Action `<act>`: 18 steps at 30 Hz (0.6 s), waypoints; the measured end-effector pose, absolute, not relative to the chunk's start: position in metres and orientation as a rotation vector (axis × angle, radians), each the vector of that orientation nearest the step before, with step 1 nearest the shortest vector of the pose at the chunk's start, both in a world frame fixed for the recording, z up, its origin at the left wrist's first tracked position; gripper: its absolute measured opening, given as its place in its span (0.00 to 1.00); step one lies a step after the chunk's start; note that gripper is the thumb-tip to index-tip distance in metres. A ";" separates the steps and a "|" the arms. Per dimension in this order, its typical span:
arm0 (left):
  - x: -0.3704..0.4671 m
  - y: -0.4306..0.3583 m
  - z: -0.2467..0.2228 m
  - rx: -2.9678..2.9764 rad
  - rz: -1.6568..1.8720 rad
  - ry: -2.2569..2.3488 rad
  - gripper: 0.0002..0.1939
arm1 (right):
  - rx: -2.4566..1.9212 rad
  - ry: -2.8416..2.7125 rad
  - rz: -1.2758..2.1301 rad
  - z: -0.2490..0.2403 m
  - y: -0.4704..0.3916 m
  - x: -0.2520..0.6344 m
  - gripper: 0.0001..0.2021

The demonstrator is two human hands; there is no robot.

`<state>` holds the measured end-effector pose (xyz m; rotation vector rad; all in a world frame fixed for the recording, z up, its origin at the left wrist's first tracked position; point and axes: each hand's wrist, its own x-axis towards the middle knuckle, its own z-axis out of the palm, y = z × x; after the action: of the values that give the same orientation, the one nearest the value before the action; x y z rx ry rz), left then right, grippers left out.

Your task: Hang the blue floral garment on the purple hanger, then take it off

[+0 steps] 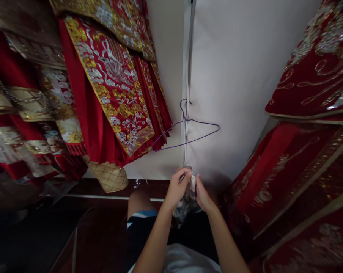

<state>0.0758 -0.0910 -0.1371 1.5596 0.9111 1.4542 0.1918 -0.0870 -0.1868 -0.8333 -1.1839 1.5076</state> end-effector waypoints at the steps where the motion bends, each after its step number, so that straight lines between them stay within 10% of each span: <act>1: 0.072 -0.093 -0.133 1.636 1.471 0.949 0.14 | -0.782 -1.218 1.599 -0.179 -0.092 0.188 0.36; 8: 0.012 -0.117 -0.138 1.717 0.837 0.986 0.25 | -0.668 -1.652 1.732 -0.124 -0.096 0.219 0.21; 18: -0.082 -0.112 -0.141 2.222 0.703 1.535 0.26 | -1.052 -1.704 0.714 -0.073 0.031 0.239 0.13</act>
<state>-0.0822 -0.1121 -0.1409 2.2223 1.5347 0.7030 0.2385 0.0305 -0.0728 -1.0516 -1.7040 0.7142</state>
